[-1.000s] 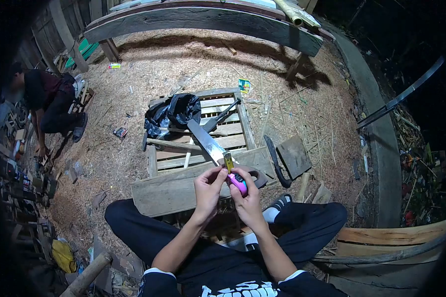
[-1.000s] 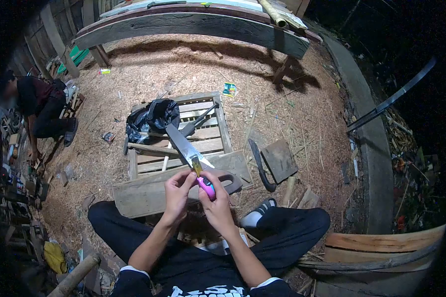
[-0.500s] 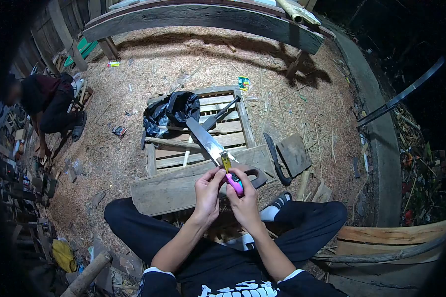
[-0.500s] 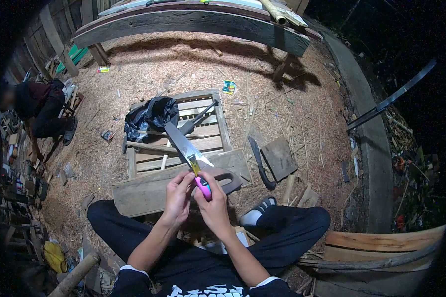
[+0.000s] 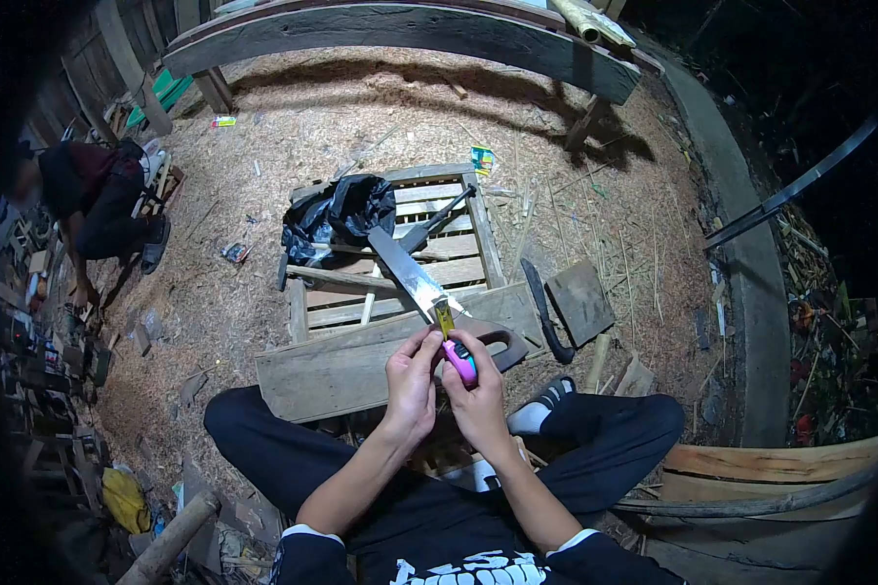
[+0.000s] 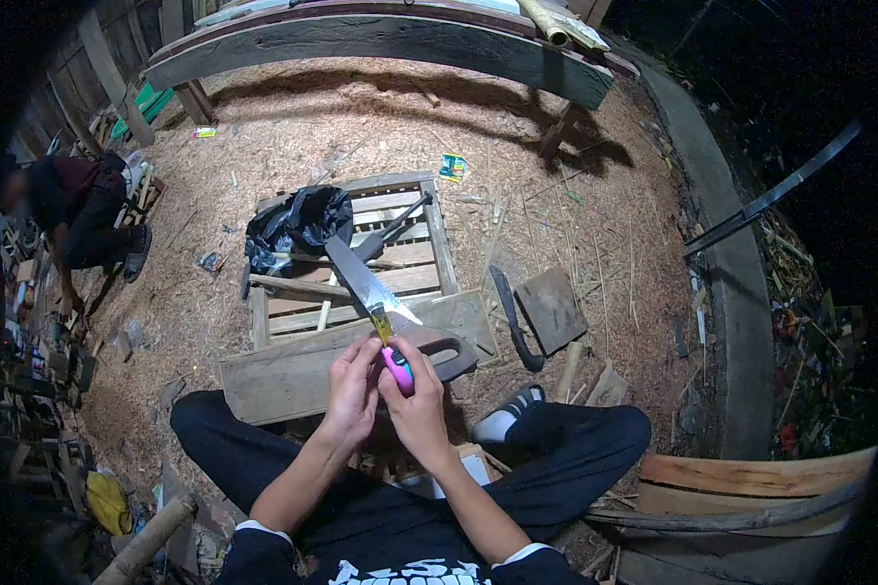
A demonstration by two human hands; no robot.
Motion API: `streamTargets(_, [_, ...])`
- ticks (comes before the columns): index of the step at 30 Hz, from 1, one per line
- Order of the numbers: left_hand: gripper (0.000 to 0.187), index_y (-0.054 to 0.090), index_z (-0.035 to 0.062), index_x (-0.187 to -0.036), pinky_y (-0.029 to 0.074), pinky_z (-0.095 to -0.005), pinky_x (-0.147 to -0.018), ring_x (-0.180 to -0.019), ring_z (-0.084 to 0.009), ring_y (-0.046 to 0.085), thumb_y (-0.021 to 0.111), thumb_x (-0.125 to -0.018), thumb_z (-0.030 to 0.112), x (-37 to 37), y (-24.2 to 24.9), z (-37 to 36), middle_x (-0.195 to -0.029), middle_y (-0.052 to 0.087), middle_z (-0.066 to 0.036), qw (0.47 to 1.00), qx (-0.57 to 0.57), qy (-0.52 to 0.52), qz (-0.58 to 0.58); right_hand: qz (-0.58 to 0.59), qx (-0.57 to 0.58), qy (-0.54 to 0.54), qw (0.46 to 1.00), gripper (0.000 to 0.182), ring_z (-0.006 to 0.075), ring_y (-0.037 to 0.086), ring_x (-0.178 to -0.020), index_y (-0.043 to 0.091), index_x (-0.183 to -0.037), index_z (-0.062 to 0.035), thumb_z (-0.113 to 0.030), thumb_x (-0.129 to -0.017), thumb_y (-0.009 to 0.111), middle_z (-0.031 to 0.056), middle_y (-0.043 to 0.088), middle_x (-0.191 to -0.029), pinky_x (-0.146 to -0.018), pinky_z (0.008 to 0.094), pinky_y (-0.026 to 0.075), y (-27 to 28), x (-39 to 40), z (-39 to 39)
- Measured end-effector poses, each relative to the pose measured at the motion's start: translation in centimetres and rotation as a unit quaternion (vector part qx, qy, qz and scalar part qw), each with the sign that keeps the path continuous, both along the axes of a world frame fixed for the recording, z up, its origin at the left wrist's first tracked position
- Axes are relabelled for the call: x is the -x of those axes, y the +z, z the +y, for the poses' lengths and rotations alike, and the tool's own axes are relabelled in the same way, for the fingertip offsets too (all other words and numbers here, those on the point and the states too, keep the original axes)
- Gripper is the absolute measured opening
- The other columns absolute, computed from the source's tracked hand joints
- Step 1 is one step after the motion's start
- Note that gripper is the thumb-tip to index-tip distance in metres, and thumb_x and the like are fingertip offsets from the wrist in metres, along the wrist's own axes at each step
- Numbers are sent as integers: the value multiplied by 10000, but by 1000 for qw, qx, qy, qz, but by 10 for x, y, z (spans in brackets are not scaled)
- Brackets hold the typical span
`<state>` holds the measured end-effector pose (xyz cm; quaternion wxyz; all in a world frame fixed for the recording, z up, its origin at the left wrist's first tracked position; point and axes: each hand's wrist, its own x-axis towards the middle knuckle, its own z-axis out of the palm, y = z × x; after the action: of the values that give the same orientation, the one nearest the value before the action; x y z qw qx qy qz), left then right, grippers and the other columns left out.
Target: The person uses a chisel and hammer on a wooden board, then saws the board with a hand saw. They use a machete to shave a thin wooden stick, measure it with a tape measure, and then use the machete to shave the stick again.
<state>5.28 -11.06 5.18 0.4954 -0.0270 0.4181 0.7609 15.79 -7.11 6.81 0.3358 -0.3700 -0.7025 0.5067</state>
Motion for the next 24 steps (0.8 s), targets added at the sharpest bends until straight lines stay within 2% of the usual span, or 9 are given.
streamTargets(4, [240, 677, -24, -1250, 561, -276, -889, -986, -122, 678, 657, -1053, 112, -1, -4, 0, -1103, 723, -77, 1000, -4, 0, 5, -5, -13, -2, 1000, 456, 375, 667, -1181, 591, -1408, -17, -194, -1000, 693, 235, 665, -1283, -1021, 439, 512, -1, 1, -2])
streamTargets(6, [247, 667, -25, -1261, 560, -278, -891, -980, -121, 677, 653, -1055, 112, -1, -4, 1, -1102, 717, -72, 1000, -7, 1, 0, -9, -31, -11, 999, 431, 296, 679, -1163, 604, -1385, -16, -164, -986, 677, 189, 690, -1274, -1015, 399, 518, -1, 2, -3])
streamTargets(7, [254, 656, -25, -1272, 560, -280, -893, -974, -121, 676, 648, -1058, 112, -2, -4, 1, -1102, 712, -68, 1000, -10, 0, -6, -10, -31, -11, 999, 431, 296, 679, -1163, 604, -1385, -16, -164, -986, 677, 189, 690, -1274, -1015, 399, 518, -1, 1, -3])
streamTargets(10, [269, 640, -28, -1286, 559, -279, -898, -975, -120, 674, 649, -1058, 116, -4, 1, 1, -1105, 707, -69, 1000, -3, 1, 3, -16, -36, -16, 999, 433, 303, 676, -1175, 607, -1386, -19, -164, -985, 681, 192, 688, -1280, -1022, 405, 515, 1, 1, -3])
streamTargets(12, [267, 639, -29, -1280, 558, -279, -900, -979, -118, 674, 648, -1059, 120, -5, 0, 2, -1104, 708, -73, 1000, -10, 4, 5, -8, -46, -10, 999, 447, 386, 665, -1169, 598, -1392, -13, -172, -987, 698, 237, 663, -1269, -1017, 441, 512, 2, 0, -2])
streamTargets(16, [260, 642, -29, -1262, 549, -273, -903, -975, -110, 665, 650, -1062, 136, -11, -3, 4, -1090, 709, -75, 999, -31, 15, 1, -5, -45, -19, 999, 432, 385, 669, -1156, 603, -1381, -10, -168, -988, 692, 237, 666, -1253, -1011, 437, 515, 1, -4, 1])
streamTargets(18, [258, 643, -29, -1259, 544, -268, -892, -964, -104, 660, 652, -1061, 136, -14, -1, 5, -1083, 709, -72, 999, -17, 18, 19, -30, -56, -24, 998, 406, 277, 687, -1138, 603, -1377, -16, -192, -1019, 676, 193, 688, -1261, -981, 392, 529, 1, -7, 2])
streamTargets(24, [253, 649, -32, -1244, 519, -248, -842, -925, -90, 642, 666, -1053, 133, -14, -3, 5, -1038, 709, -58, 998, 6, 19, 68, 8, -53, -58, 997, 403, 243, 671, -1098, 585, -1383, -16, -251, -1062, 649, 166, 674, -1245, -969, 375, 527, -3, -14, 12])
